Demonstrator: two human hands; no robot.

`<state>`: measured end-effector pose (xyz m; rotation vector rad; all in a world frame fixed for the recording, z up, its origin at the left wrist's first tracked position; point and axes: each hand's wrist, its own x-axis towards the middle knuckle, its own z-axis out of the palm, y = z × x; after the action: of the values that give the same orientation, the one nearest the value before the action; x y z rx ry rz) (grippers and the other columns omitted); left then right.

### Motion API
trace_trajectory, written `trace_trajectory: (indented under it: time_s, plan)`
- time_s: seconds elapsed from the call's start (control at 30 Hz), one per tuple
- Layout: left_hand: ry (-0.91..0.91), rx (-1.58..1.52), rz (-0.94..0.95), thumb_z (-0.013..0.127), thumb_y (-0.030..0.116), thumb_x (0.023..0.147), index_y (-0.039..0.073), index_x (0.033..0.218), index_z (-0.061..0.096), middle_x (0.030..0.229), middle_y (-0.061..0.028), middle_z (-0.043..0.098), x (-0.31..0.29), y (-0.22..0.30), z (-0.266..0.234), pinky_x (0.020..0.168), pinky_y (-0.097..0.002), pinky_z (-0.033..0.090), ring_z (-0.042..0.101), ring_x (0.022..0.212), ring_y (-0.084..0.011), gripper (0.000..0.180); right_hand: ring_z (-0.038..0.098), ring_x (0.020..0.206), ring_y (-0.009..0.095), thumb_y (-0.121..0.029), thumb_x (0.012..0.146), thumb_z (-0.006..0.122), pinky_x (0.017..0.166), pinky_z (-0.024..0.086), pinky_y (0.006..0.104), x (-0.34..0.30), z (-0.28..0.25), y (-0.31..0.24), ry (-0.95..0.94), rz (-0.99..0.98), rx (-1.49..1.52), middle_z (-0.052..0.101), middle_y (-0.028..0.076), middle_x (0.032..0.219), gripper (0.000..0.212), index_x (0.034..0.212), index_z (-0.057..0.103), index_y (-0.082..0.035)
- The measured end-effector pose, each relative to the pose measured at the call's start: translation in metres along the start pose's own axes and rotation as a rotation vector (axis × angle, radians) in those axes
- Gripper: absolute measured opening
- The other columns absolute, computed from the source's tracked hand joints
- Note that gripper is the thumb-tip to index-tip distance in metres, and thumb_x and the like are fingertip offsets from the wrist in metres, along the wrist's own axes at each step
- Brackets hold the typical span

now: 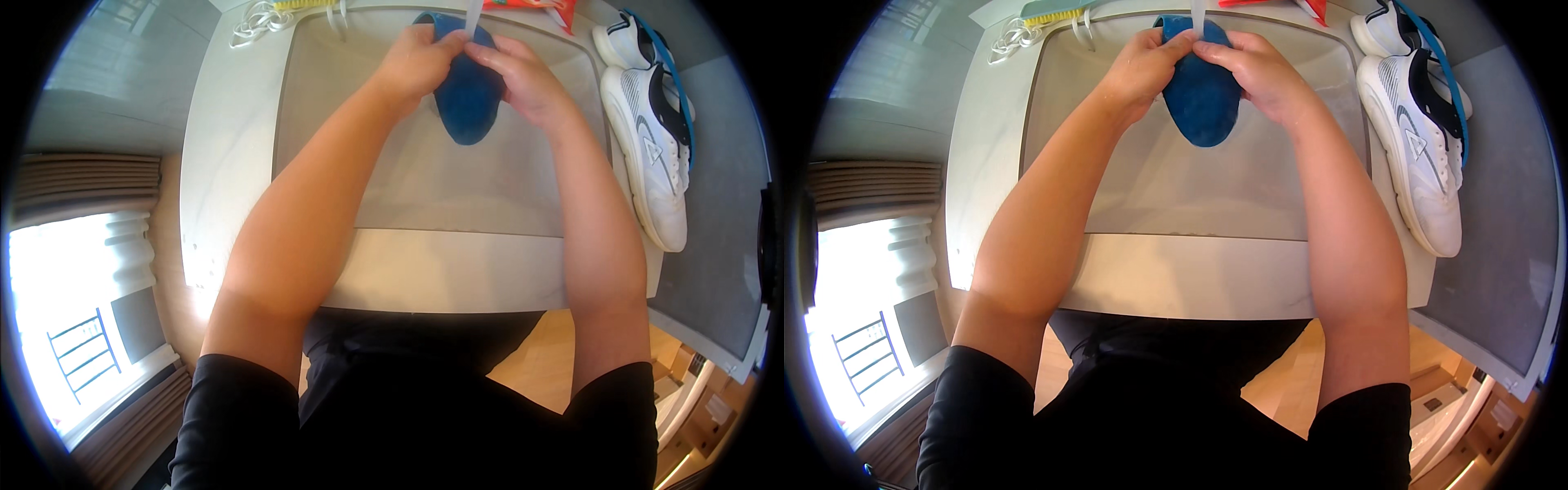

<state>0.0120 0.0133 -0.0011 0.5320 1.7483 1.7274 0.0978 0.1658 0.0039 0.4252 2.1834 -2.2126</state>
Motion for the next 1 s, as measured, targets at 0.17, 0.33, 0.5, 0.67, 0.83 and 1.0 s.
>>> trace_trajectory:
  time_s: [0.17, 0.33, 0.5, 0.67, 0.83, 1.0]
  plan:
    - [0.022, -0.078, -0.034, 0.058, 0.032, 0.096, -0.001, 0.117, 0.059, 0.103, -0.0080, 0.065, -0.004, 0.004, 0.003, 0.086, -0.0327, 0.047, 0.061, 0.092, -0.0178, 0.039, 0.060, 0.091, 0.015, -0.031, 0.092, 0.064, 0.079, 0.048, 0.0327, -0.002, 0.002, -0.005, 0.019, -0.073, 0.018, 0.066, 0.004, 0.101, 0.030, 0.110, 0.064, -0.007]
    - [-0.147, -0.303, -0.036, 0.064, 0.031, 0.092, -0.006, 0.116, 0.060, 0.105, -0.0134, 0.066, -0.003, 0.002, 0.000, 0.081, -0.0351, 0.051, 0.063, 0.093, -0.0215, 0.044, 0.060, 0.091, 0.016, -0.031, 0.091, 0.066, 0.078, 0.048, 0.0333, -0.001, 0.003, -0.008, 0.173, -0.134, 0.080, 0.065, 0.005, 0.101, 0.031, 0.111, 0.063, -0.007]
    - [-0.059, -0.081, -0.004, 0.062, 0.031, 0.094, -0.003, 0.119, 0.058, 0.109, -0.0115, 0.064, 0.000, -0.004, 0.001, 0.090, -0.0363, 0.049, 0.061, 0.100, -0.0214, 0.043, 0.061, 0.098, 0.019, -0.035, 0.088, 0.069, 0.082, 0.049, 0.0349, 0.001, -0.003, -0.005, 0.167, -0.004, 0.135, 0.064, 0.006, 0.108, 0.040, 0.116, 0.062, -0.007]
    - [0.035, -0.130, 0.024, 0.062, 0.031, 0.095, -0.002, 0.123, 0.055, 0.112, -0.0117, 0.063, -0.003, 0.000, -0.003, 0.094, -0.0377, 0.049, 0.060, 0.103, -0.0219, 0.044, 0.059, 0.106, 0.020, -0.034, 0.088, 0.070, 0.088, 0.049, 0.0377, -0.007, 0.001, -0.016, 0.014, 0.168, 0.203, 0.062, 0.007, 0.115, 0.046, 0.122, 0.059, -0.007]
    - [0.043, -0.208, -0.109, 0.064, 0.032, 0.093, -0.003, 0.124, 0.053, 0.113, -0.0124, 0.062, -0.005, 0.008, -0.002, 0.091, -0.0372, 0.050, 0.060, 0.103, -0.0219, 0.047, 0.059, 0.106, 0.020, -0.031, 0.089, 0.069, 0.091, 0.048, 0.0383, 0.004, -0.007, 0.005, 0.046, 0.042, 0.114, 0.063, 0.007, 0.115, 0.044, 0.122, 0.059, -0.005]
    - [-0.061, -0.243, -0.123, 0.066, 0.031, 0.092, -0.003, 0.123, 0.054, 0.113, -0.0126, 0.061, -0.007, 0.007, -0.001, 0.090, -0.0367, 0.051, 0.060, 0.103, -0.0219, 0.048, 0.060, 0.103, 0.020, -0.032, 0.088, 0.070, 0.090, 0.048, 0.0380, 0.001, -0.006, -0.002, 0.079, -0.031, 0.059, 0.062, 0.009, 0.114, 0.043, 0.120, 0.059, -0.004]
